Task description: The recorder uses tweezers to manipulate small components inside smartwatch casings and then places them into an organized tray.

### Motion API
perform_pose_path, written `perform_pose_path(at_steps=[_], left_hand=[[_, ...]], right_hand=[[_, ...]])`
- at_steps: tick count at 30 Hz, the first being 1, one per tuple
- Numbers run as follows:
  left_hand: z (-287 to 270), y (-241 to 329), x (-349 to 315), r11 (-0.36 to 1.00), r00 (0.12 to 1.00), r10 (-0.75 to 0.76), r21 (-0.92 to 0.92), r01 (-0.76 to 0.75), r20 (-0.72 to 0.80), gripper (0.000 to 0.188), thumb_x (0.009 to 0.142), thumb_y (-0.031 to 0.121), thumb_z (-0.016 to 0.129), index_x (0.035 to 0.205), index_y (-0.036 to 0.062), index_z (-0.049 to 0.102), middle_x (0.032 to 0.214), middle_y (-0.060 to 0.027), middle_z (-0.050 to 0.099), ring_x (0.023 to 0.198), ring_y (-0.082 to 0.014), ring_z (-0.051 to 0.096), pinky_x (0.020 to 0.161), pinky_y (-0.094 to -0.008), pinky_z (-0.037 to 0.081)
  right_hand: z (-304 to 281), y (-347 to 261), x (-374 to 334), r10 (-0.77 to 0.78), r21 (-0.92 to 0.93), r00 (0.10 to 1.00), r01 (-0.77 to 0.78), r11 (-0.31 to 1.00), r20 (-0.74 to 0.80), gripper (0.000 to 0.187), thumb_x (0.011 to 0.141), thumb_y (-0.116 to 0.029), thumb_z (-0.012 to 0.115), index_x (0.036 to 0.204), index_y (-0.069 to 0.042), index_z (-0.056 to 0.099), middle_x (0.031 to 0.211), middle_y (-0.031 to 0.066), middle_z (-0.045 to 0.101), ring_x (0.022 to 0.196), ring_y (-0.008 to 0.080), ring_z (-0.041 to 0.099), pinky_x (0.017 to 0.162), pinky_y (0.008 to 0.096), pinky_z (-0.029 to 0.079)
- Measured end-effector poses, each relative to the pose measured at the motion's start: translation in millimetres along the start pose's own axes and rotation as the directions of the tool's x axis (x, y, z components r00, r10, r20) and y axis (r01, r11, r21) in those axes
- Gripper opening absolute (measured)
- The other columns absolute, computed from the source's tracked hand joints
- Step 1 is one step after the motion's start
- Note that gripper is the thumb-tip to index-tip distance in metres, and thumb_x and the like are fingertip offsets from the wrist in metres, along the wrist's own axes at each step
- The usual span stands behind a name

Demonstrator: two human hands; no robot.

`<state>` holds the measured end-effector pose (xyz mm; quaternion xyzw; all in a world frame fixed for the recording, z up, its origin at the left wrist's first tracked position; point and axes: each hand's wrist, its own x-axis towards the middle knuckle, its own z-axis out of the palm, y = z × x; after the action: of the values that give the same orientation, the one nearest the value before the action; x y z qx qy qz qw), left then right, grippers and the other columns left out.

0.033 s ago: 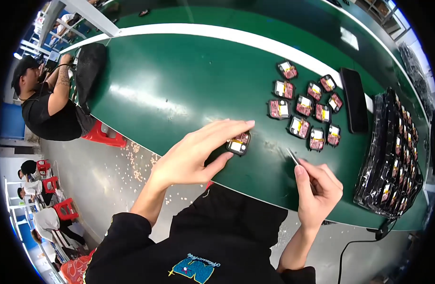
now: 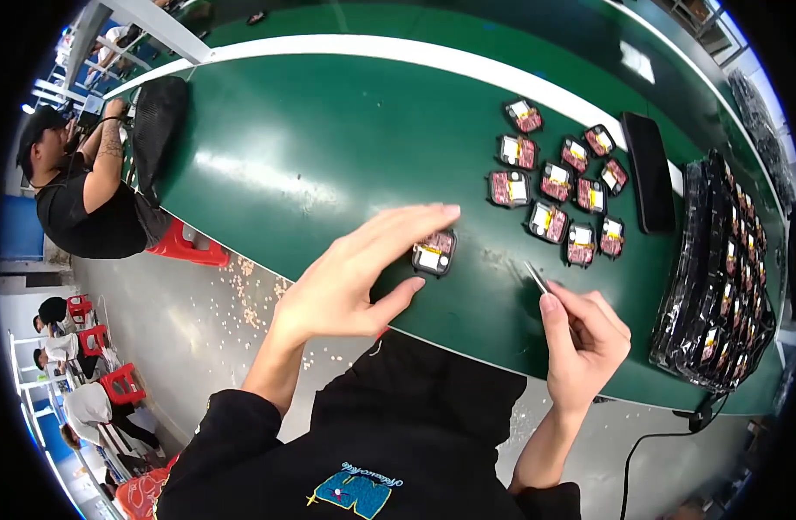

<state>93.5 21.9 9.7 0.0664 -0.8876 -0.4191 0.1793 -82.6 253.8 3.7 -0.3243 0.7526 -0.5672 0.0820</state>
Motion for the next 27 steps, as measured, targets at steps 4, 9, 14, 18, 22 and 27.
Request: perform_pose_path(at_steps=[4, 9, 14, 18, 22, 27], left_hand=[[10.2, 6.5, 2.9, 0.949, 0.971, -0.042, 0.296, 0.112, -0.234, 0.097, 0.066, 0.026, 0.103, 0.152, 0.0047, 0.063, 0.123, -0.0118, 0.071, 0.120, -0.0313, 0.065, 0.107, -0.0431, 0.051], [23.4, -3.3, -6.9, 0.943, 0.977, -0.064, 0.306, 0.126, -0.204, 0.090, 0.065, 0.023, 0.102, 0.146, 0.0058, 0.067, 0.113, -0.0067, 0.072, 0.107, -0.0261, 0.062, 0.101, -0.0393, 0.050], [17.6, 5.2, -2.6, 0.975, 0.977, -0.046, 0.204, 0.089, -0.207, 0.082, 0.066, 0.018, 0.100, 0.142, 0.0067, 0.070, 0.111, -0.0075, 0.070, 0.108, -0.0275, 0.062, 0.101, -0.0394, 0.050], [15.4, 1.6, -1.6, 0.946, 0.988, -0.066, 0.308, 0.107, -0.141, 0.058, 0.071, 0.016, 0.097, 0.125, 0.0056, 0.078, 0.121, -0.0080, 0.068, 0.110, -0.0291, 0.061, 0.099, -0.0404, 0.049], [14.6, 1.4, 3.3, 0.960, 0.997, 0.009, 0.279, 0.012, -0.075, 0.056, 0.071, 0.019, 0.097, 0.123, 0.0063, 0.078, 0.113, -0.0056, 0.070, 0.103, -0.0261, 0.062, 0.098, -0.0384, 0.045], [18.9, 3.0, 9.7, 0.991, 0.991, -0.011, 0.135, -0.007, 0.135, 0.056, 0.073, 0.028, 0.096, 0.121, 0.0068, 0.079, 0.093, -0.0027, 0.069, 0.084, -0.0216, 0.060, 0.089, -0.0354, 0.039]], right_hand=[[0.1, 7.4, -1.0, -0.037, 0.001, 0.999, 0.037, 0.999, -0.019, 0.016, 0.090, 0.007, 0.085, 0.106, 0.005, 0.084, 0.074, 0.0008, 0.067, 0.060, 0.0023, 0.048, 0.054, 0.0219, 0.031], [-1.5, 8.9, -7.4, -0.032, 0.017, 0.999, 0.032, 0.999, -0.032, 0.017, 0.090, 0.008, 0.085, 0.107, 0.005, 0.084, 0.075, 0.0007, 0.067, 0.062, 0.0022, 0.049, 0.055, 0.0215, 0.031], [-2.3, 9.3, -9.5, -0.027, 0.019, 0.999, 0.027, 0.999, -0.031, 0.017, 0.090, 0.008, 0.085, 0.107, 0.005, 0.084, 0.075, 0.0004, 0.067, 0.062, 0.0019, 0.048, 0.054, 0.0216, 0.030], [-0.9, 6.7, -8.1, -0.040, 0.001, 0.999, 0.040, 0.999, -0.012, 0.017, 0.090, 0.007, 0.085, 0.107, 0.004, 0.084, 0.075, 0.0006, 0.067, 0.061, 0.0020, 0.048, 0.054, 0.0214, 0.030], [-3.8, 6.7, -5.0, -0.007, 0.054, 0.998, 0.003, 0.999, 0.062, 0.018, 0.089, 0.008, 0.085, 0.106, 0.004, 0.085, 0.074, 0.0004, 0.066, 0.061, 0.0023, 0.048, 0.054, 0.0220, 0.030], [1.2, -0.2, 3.0, 0.040, 0.144, 0.975, -0.073, 0.987, 0.218, 0.013, 0.086, 0.008, 0.084, 0.099, 0.004, 0.084, 0.070, 0.0005, 0.064, 0.058, 0.0024, 0.048, 0.052, 0.0230, 0.029]])
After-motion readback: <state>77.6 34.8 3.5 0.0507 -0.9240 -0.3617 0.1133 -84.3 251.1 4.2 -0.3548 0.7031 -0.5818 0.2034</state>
